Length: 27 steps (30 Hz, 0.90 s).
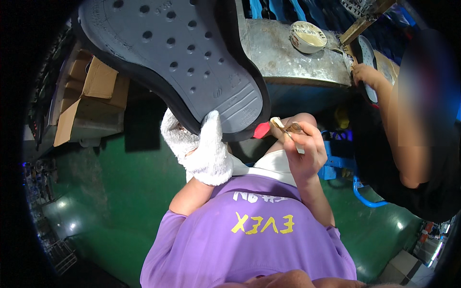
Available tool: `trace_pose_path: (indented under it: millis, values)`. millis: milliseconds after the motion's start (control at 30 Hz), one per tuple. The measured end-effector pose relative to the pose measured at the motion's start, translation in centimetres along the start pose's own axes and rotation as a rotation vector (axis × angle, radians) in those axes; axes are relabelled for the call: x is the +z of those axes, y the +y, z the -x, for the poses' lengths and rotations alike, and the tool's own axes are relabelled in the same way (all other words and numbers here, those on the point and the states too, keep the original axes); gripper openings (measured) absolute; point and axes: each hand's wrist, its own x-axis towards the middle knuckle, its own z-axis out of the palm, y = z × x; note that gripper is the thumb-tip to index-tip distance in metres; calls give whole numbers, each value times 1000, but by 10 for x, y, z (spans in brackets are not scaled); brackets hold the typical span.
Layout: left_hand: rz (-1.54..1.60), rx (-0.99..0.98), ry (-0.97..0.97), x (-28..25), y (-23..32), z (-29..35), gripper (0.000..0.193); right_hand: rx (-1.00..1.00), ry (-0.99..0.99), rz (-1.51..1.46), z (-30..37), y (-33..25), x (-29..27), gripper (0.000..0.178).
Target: The person applies glue to the sole of a shoe using a small brush. They repeatedly dip the brush into a container and spread the adhesive along the edges of the sole, then place the shoe on a metal table.
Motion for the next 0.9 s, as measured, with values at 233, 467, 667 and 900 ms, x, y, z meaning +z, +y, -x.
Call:
trace_pose_path:
  millis: [233,467,667,900]
  values:
    - [5,15,-50,1,-1,-3,59,-15,-83,-77,-9,-4,2,26]
    - [-25,-61,-45,-4,1,-5,62,-54,-178,-166,-10,-16,3,26]
    - [24,5,-15,4,4,-8,57,-59,-172,-239,-15,-22,-3,26]
    - [22,16,-34,-2,1,-1,57,-17,-75,-90,-13,-12,1,28]
